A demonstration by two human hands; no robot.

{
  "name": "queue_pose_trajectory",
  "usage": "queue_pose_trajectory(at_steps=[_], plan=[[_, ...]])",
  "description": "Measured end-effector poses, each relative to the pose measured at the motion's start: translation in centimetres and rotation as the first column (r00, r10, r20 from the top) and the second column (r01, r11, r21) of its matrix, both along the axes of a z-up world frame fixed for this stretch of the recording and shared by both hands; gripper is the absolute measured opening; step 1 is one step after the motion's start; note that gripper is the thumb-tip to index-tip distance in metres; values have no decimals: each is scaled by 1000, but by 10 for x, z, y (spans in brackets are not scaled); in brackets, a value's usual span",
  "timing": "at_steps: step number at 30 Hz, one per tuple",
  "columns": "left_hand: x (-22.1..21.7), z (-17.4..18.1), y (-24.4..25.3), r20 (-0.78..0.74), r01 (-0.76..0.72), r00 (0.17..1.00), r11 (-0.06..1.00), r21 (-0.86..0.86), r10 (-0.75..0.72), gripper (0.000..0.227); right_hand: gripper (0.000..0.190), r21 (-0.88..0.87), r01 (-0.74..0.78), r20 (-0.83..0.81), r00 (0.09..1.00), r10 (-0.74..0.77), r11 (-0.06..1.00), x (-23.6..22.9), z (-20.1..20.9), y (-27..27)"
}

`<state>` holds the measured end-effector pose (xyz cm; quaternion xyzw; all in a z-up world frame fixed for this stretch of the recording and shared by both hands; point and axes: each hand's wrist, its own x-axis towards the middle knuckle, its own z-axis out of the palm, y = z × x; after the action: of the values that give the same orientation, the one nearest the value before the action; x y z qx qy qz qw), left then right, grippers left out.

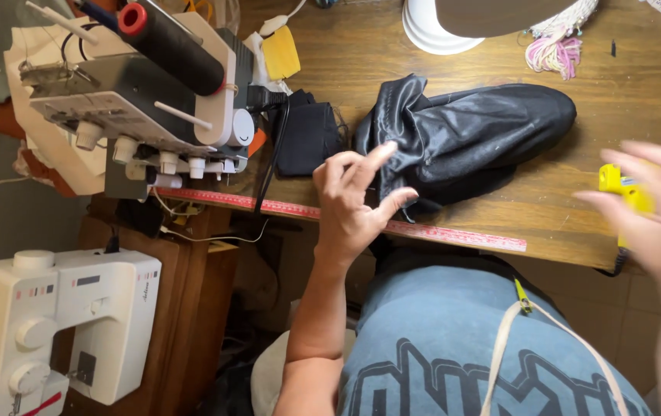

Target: The person uses a yellow hot glue gun to apply adhesive to the edge of a black fabric piece and presses it onto a white shoe form. They repeatedly smooth the fabric with their fingers to secure it in place.

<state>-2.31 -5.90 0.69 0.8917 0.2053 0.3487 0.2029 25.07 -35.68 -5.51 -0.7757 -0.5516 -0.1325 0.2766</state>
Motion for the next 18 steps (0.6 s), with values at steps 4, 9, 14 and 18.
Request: queue_pose_trajectory(at_steps=[4,9,14,18], plan=[[13,4,7,56,100,994,993,-67,-96,19,71,-13,-174,25,984,174,985,-33,28,96],[27,17,22,63,378,926,914,-150,-372,28,65,-25,-133,-40,990,132,991,-38,-9,117],[23,20,30,45,439,894,851,-287,-446,25,56,30,-103,-65,992,105,994,-49,-9,116],[16,12,37,-2,418,899,858,-298,-438,46,41,162,-143,-19,989,148,976,-67,8,124]])
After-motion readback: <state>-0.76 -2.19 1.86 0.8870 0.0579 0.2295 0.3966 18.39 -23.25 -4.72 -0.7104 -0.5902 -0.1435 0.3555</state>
